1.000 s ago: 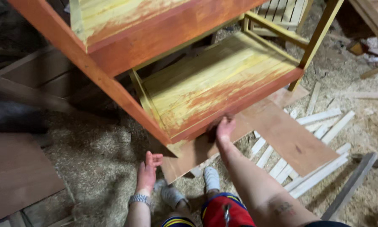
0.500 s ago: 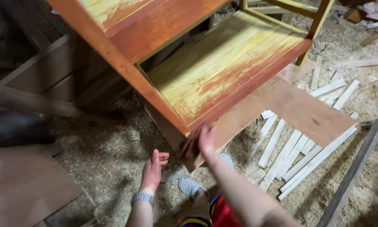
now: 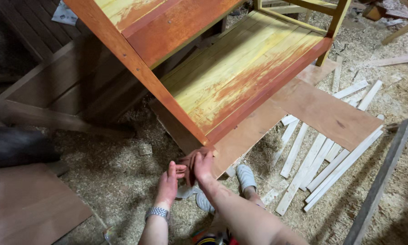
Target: The person wipes a reddish stain or finish onto a multi-tier wooden shelf unit using a brown cloth, working over the rails, edges and shelf boards. They reposition around the unit and fold the cloth as they coat different surfaces.
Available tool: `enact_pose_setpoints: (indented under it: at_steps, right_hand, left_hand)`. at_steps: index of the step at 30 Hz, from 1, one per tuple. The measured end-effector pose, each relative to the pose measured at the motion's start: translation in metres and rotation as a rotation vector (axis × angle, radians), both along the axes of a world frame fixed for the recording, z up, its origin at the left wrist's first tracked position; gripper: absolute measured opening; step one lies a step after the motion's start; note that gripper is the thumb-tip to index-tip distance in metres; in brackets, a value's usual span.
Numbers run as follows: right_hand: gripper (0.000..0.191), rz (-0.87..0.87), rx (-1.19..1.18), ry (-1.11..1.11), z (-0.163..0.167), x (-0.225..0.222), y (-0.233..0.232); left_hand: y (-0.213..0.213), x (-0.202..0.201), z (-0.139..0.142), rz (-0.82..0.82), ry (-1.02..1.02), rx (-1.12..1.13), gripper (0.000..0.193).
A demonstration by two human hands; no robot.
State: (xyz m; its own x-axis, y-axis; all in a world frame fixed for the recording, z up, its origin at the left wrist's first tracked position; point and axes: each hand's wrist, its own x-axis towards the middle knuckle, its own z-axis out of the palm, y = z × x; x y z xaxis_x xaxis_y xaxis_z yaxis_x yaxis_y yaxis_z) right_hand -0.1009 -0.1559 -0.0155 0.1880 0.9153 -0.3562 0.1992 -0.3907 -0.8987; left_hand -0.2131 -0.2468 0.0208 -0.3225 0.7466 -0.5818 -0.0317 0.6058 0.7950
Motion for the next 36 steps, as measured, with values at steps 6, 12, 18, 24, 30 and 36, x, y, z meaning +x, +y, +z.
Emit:
enact_pose_setpoints:
  at_steps: [6,12,18,24,30,36]
  right_hand:
    - [0.026,-0.026,-0.011,0.138,-0.002,0.026,0.012]
    - [0.017,-0.144,-0.12,0.47,-0.016,0.054,0.026]
    - [0.025,-0.119,0.015,0.732,-0.009,0.017,0.031]
    - [0.02,-0.104,0.183,0.191,0.014,0.004,0.033]
    - [0.019,-0.117,0.017,0.475,0.001,0.008,0.026]
    - [0.018,-0.21,-0.173,0.611,-0.011,0.018,0.022]
  left_hand:
    - [0.001,-0.007,-0.004,0.013,0.005,-0.028,0.076]
    - [-0.006,-0.009,-0.02,0.023,-0.03,0.035,0.075]
    - [-0.01,-0.012,-0.046,0.025,-0.044,0.052,0.075]
    - [0.0,-0.008,-0.048,0.083,-0.003,-0.011,0.072]
    - [-0.006,-0.01,-0.035,0.011,-0.035,0.039,0.079]
    - [-0.017,-0.01,-0.051,0.024,-0.111,0.045,0.078]
